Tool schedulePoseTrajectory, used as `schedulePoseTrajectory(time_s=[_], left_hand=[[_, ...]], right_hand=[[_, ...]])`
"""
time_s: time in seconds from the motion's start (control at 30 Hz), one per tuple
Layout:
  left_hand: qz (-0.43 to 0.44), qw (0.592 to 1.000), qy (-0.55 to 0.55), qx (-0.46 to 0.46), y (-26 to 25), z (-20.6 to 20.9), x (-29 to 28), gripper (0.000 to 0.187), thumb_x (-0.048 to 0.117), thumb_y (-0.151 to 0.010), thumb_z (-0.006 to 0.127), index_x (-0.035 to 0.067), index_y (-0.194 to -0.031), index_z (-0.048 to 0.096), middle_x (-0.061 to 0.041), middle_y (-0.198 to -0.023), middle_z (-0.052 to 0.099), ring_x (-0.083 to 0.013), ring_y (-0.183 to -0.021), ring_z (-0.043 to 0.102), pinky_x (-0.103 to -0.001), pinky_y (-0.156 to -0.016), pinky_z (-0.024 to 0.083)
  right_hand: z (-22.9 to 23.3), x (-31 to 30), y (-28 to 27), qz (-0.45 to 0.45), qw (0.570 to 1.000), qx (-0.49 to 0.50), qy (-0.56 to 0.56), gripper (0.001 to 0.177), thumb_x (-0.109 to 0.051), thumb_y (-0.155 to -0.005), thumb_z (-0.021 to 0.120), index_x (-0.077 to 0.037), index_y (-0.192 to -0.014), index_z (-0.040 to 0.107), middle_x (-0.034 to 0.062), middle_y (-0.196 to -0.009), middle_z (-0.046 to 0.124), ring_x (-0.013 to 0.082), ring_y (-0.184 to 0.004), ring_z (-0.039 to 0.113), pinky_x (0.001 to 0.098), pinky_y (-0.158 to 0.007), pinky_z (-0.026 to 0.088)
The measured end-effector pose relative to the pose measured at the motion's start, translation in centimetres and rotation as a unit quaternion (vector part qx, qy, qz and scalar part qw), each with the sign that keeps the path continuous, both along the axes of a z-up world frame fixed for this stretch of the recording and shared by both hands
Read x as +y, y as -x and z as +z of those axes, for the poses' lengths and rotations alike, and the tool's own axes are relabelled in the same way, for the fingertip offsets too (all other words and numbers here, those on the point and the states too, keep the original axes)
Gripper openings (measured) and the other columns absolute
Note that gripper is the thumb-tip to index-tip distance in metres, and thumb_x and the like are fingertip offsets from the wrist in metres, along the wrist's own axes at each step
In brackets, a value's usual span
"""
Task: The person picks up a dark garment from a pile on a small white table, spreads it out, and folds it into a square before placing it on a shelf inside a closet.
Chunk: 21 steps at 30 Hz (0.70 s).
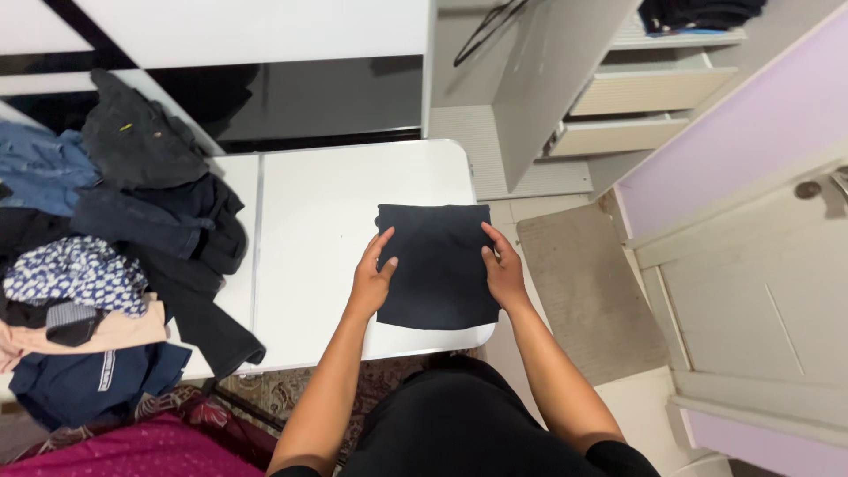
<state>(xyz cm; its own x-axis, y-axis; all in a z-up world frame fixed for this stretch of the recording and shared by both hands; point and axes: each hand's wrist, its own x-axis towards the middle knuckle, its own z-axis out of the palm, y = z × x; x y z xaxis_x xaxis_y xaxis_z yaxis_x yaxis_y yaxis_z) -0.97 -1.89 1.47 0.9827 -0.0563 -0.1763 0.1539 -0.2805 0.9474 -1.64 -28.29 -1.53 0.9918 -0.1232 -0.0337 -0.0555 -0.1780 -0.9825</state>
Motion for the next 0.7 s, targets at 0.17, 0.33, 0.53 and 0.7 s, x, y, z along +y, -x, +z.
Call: schedulePoseTrajectory(time_s=[0.17, 0.33, 0.53, 0.7], left_hand=[[-0.033, 0.999, 0.002, 0.021, 0.9, 0.4, -2.6, 0.056, 0.008, -0.098, 0.060, 0.025, -0.151, 0.050, -0.020, -0.166, 0.029, -0.0331, -0.156, 0.026, -0.045, -0.121, 0.029], [-0.066, 0.997, 0.033, 0.003, 0.4, 0.9, -6.3, 0.058, 0.006, -0.096, 0.063, 0.025, -0.150, 0.052, -0.022, -0.166, 0.030, -0.0332, -0.155, 0.028, -0.042, -0.121, 0.029], [-0.106, 0.992, 0.064, -0.037, -0.9, 1.1, -12.7, 0.060, 0.003, -0.094, 0.065, 0.022, -0.150, 0.052, -0.023, -0.165, 0.032, -0.0328, -0.155, 0.030, -0.040, -0.122, 0.028], [-0.093, 0.991, 0.089, -0.020, -2.2, 1.4, -20.5, 0.059, 0.002, -0.093, 0.064, 0.019, -0.149, 0.053, -0.022, -0.165, 0.031, -0.0317, -0.153, 0.033, -0.040, -0.121, 0.031]], right_hand=[[0.8, -2.5, 2.7, -0.046, 0.999, -0.001, -0.015, 0.043, -0.003, -0.102, 0.054, -0.008, -0.145, 0.058, 0.0112, -0.140, 0.064, 0.0189, -0.129, 0.058, 0.0289, -0.107, 0.045], [1.6, -6.4, 4.4, -0.088, 0.993, 0.034, -0.071, 0.046, -0.004, -0.102, 0.055, -0.009, -0.148, 0.057, 0.0096, -0.132, 0.065, 0.0150, -0.106, 0.058, 0.0281, -0.094, 0.047], [3.3, -13.4, 4.3, -0.099, 0.991, -0.010, -0.094, 0.046, -0.005, -0.102, 0.053, -0.008, -0.148, 0.054, 0.0098, -0.137, 0.063, 0.0146, -0.126, 0.058, 0.0284, -0.108, 0.044], [4.2, -21.2, 3.6, -0.093, 0.992, -0.033, -0.073, 0.047, -0.005, -0.102, 0.053, -0.006, -0.149, 0.052, 0.0114, -0.146, 0.057, 0.0170, -0.136, 0.050, 0.0311, -0.115, 0.037]])
